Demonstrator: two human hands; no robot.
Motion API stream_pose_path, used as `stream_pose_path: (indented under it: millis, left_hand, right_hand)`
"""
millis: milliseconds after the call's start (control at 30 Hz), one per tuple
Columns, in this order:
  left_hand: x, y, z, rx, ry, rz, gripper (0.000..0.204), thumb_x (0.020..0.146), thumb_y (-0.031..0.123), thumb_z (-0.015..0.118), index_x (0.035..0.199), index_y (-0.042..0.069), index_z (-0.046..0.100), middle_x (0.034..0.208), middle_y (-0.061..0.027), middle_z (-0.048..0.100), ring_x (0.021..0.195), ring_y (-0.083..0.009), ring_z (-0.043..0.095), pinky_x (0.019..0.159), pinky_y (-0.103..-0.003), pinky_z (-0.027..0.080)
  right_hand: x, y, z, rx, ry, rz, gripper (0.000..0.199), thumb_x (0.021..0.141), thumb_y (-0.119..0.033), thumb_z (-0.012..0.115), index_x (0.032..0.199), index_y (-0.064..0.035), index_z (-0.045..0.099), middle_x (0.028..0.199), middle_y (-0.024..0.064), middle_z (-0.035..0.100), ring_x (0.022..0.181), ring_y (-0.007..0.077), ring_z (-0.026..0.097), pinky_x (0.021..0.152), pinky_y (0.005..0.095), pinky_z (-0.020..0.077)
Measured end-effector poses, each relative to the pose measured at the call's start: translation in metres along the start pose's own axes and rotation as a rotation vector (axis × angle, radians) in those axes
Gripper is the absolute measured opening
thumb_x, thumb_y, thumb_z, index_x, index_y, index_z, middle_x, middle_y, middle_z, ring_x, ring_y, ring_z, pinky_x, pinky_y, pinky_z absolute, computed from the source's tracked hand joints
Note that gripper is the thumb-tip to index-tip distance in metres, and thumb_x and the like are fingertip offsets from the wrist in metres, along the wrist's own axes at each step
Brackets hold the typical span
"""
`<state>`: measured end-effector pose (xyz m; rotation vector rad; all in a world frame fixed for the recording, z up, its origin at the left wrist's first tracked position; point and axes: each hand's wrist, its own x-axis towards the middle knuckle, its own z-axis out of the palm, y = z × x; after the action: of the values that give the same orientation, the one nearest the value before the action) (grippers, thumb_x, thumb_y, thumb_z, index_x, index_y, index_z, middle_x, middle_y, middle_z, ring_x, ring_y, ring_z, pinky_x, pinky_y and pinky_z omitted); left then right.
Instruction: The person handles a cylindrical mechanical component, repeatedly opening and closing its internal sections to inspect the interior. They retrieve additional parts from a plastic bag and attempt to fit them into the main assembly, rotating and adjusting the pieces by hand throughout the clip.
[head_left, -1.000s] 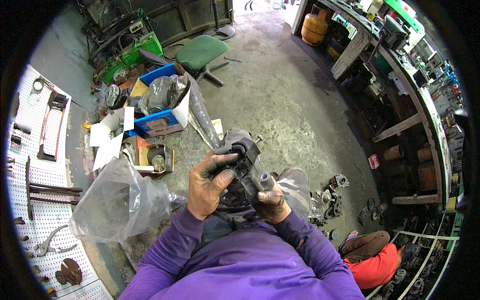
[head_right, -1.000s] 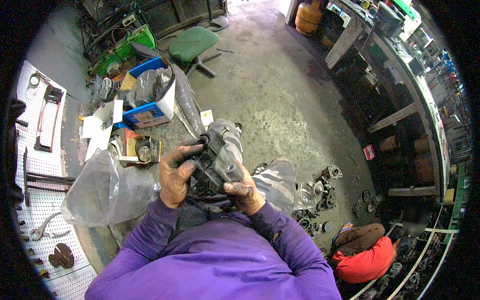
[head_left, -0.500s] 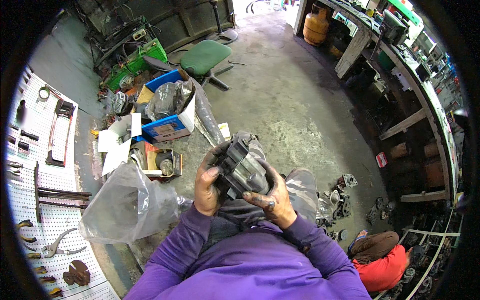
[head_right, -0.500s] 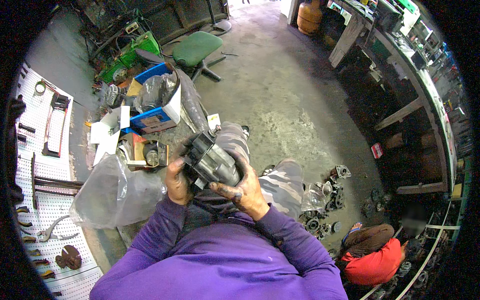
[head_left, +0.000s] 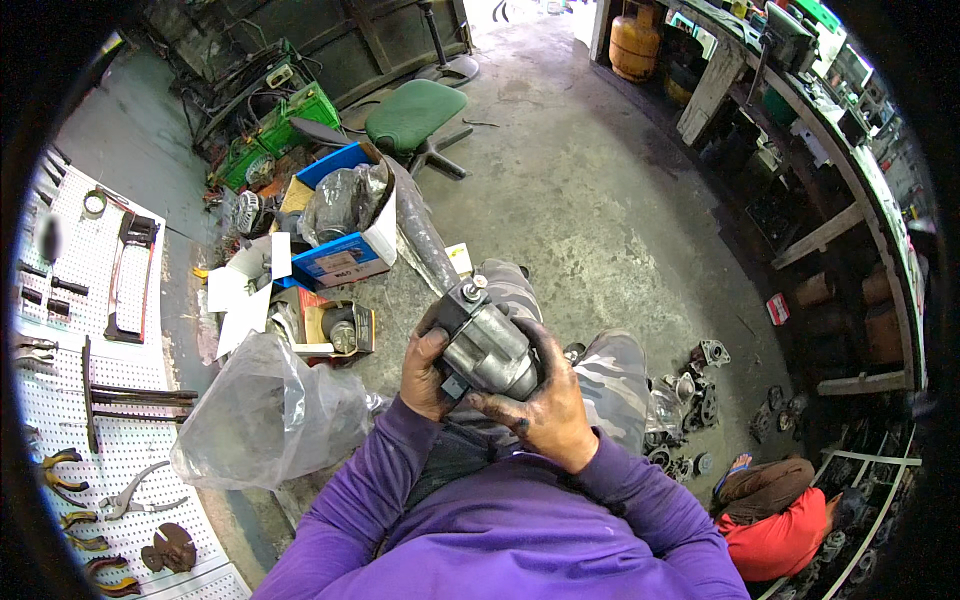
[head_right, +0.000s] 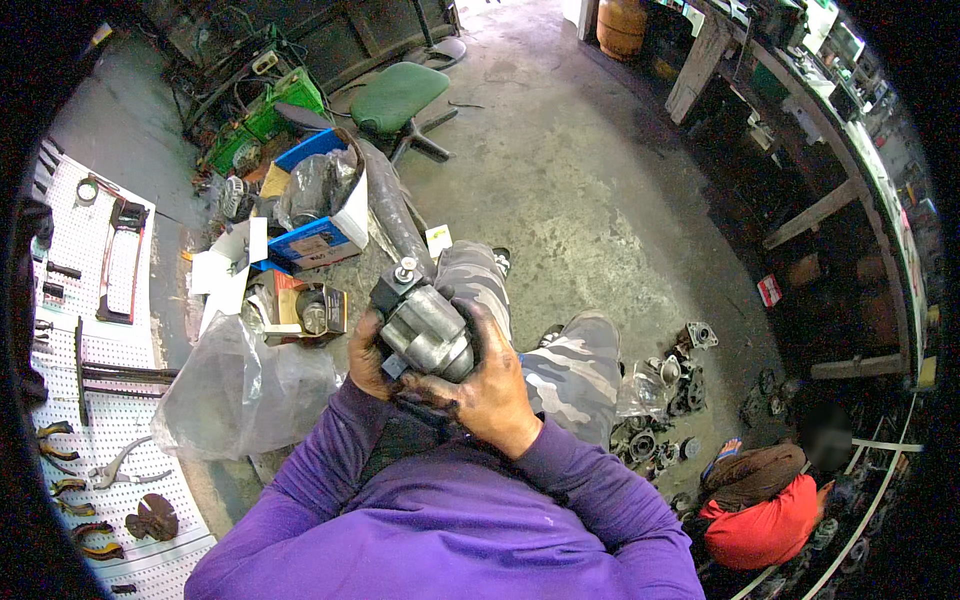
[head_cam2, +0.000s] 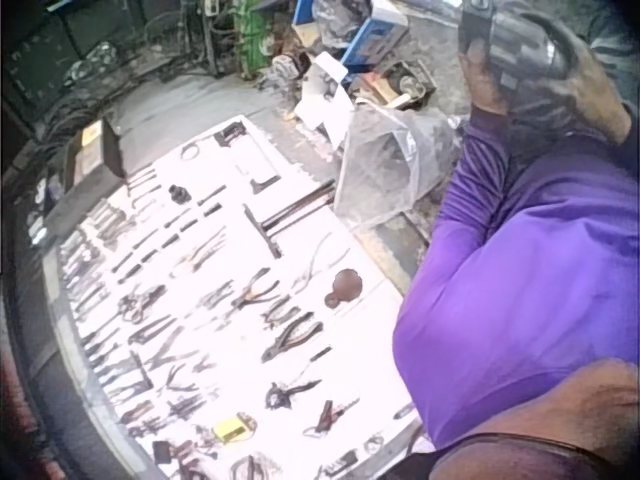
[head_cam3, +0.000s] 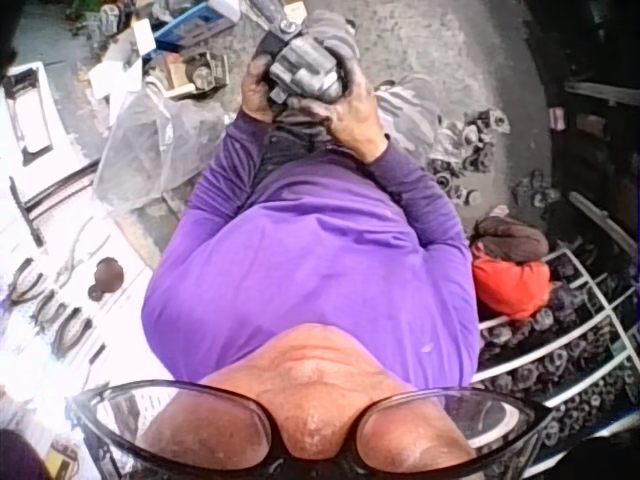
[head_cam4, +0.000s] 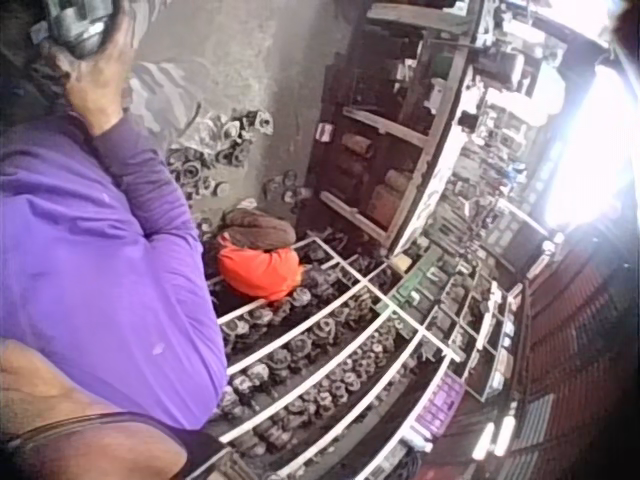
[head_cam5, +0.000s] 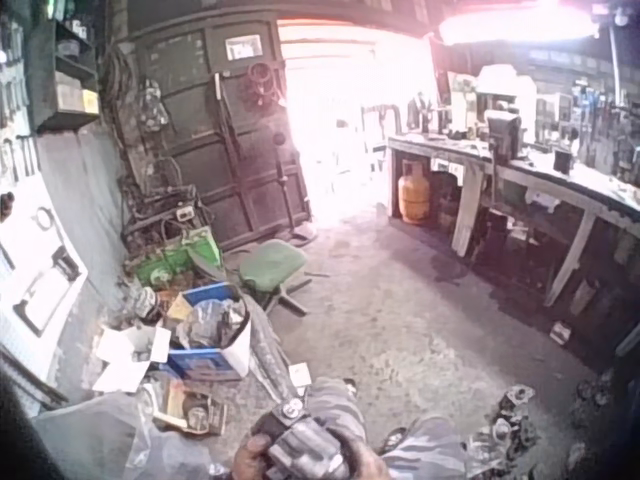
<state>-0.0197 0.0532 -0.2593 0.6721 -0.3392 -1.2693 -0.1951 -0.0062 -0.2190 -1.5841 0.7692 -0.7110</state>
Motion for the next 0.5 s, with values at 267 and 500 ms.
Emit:
stream_pose_path:
  millis: [267,500]
  left_hand:
    - [-0.006,0.007,0.001,0.145,-0.052,0.165,0.079,0.080,0.026,0.080,0.150,0.000,0.053,0.141,-0.0249,0.065,0.126,-0.0358,0.068,0.111,-0.047,0.055]
    - [-0.014,0.019,0.007,0.404,0.086,0.380,0.096,0.068,0.028,0.091,0.150,-0.002,0.051,0.134,-0.0146,0.067,0.123,-0.0263,0.067,0.111,-0.039,0.051]
  right_hand:
    - [0.006,0.018,-0.001,0.009,-0.053,-0.166,0.106,0.068,-0.027,0.101,0.153,0.0031,0.045,0.145,0.0220,0.060,0.138,0.0338,0.058,0.117,0.0432,0.0449]
    - [0.020,0.016,-0.005,-0.120,-0.164,-0.229,0.106,0.062,-0.024,0.099,0.151,0.0016,0.048,0.139,0.0232,0.062,0.131,0.0368,0.062,0.114,0.0436,0.0477]
